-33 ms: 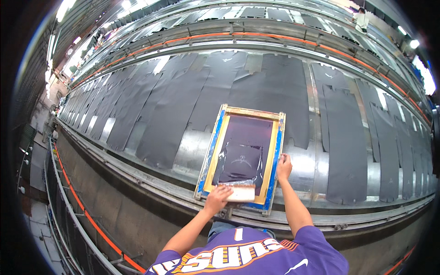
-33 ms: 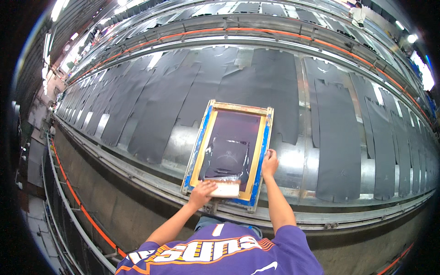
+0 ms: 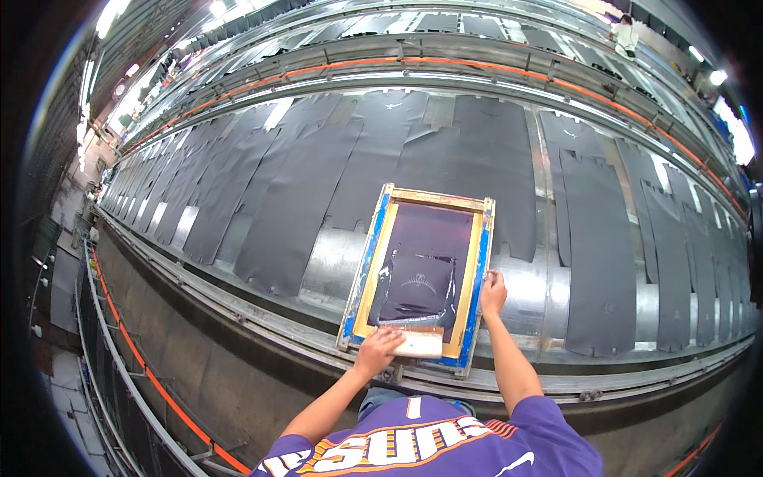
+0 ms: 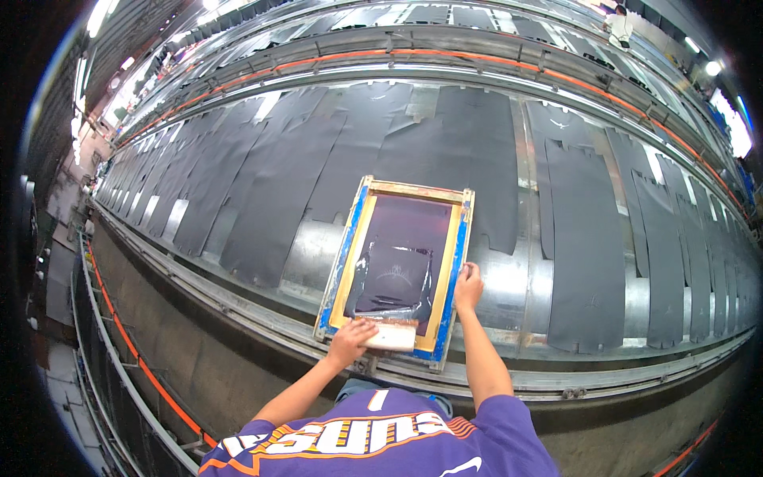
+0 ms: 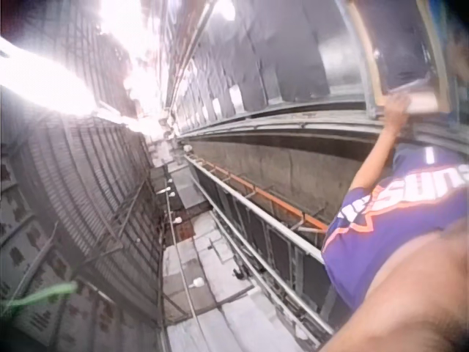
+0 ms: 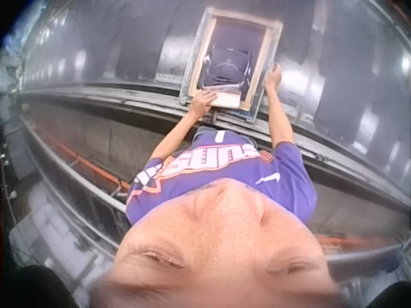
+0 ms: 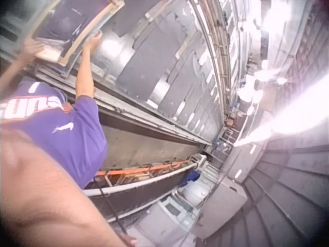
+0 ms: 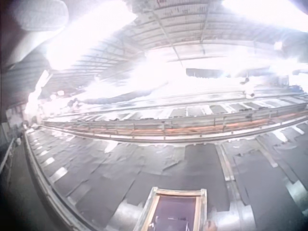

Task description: The person uses a squeegee to pull dark ink across a screen printing frame, applying it to a garment on a conveyor belt. They repeatedly move the frame to new positions, reload the ink, and perform the printing stroke. The person also walks to a workbench to clean the squeegee and reload the screen with ink.

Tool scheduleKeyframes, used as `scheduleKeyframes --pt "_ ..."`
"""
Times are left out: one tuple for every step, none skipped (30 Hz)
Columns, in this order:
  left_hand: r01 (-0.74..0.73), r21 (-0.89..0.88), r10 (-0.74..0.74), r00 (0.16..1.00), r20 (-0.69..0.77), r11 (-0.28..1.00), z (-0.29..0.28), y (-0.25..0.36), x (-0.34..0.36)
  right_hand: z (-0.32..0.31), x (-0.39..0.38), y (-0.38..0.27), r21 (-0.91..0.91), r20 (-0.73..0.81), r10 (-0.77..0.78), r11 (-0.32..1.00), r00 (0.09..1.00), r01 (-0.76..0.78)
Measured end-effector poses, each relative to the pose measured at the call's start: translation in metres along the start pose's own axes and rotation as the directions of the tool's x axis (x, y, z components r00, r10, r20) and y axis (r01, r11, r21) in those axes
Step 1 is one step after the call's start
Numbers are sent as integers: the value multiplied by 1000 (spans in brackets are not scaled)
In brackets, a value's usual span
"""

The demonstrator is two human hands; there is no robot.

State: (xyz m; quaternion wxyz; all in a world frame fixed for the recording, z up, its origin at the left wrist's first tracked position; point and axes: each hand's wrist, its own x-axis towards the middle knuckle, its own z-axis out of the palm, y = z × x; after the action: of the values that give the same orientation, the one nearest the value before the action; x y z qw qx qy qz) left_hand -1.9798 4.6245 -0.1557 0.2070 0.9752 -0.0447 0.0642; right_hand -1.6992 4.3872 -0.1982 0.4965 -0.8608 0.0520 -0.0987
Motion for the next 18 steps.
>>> scheduleKeyframes --pt "-12 8 12 999 39 1000 0 -3 1 -1 2 -1 -7 14 18 1000 1000 -18" --pt "-21 23 20 999 40 1000 3 -6 5 -3 1 -2 -20 29 40 999 999 -40" --pt "-32 55 31 999 32 998 4 -8 8 -4 -4 3 -25 42 26 999 999 -25" --pt "-45 85 43 999 25 995 7 -14 22 -6 -2 7 -30 55 13 999 998 -12" --pt "-72 121 70 997 19 990 4 -23 45 -6 4 8 -28 56 3 1000 998 -1" --pt "-78 110 80 997 -13 991 6 -31 67 -5 5 17 -19 43 -50 999 998 51" --pt "-72 96 75 997 -32 993 8 -41 84 -8 4 14 -63 88 -42 997 995 48" --pt "-34 62 36 999 -22 997 10 -55 106 -14 7 13 -215 159 -111 966 981 144" --pt "-30 -31 28 997 -71 999 9 -66 128 -23 8 -1 -419 231 -133 881 964 222" --pt "60 -126 -64 998 -29 990 -5 -67 155 -31 8 -24 -523 260 -216 787 941 326" --pt "91 -169 -92 996 1 981 -17 -74 178 -35 6 -67 -427 308 -304 803 901 417" --pt "191 -171 -173 978 113 967 -28 -78 201 -38 1 -114 -329 407 -362 798 839 505" --pt "166 -130 -146 978 150 978 -39 -81 223 -33 1 -145 -261 491 -402 778 773 571" --pt "182 -124 -151 962 227 975 -52 -81 246 -23 6 -163 -184 563 -441 758 699 626" --pt "142 -168 -96 962 256 976 -60 -85 260 -5 13 -163 -270 627 -346 744 698 611" --pt "127 -158 -82 961 262 979 -60 -86 268 16 25 -155 -359 674 -243 717 698 597" --pt "124 -148 -81 959 270 981 -57 -88 272 31 31 -143 -437 716 -134 679 685 590" --pt "89 -134 -64 981 181 987 -51 -86 267 39 26 -127 -427 682 -185 685 708 590"
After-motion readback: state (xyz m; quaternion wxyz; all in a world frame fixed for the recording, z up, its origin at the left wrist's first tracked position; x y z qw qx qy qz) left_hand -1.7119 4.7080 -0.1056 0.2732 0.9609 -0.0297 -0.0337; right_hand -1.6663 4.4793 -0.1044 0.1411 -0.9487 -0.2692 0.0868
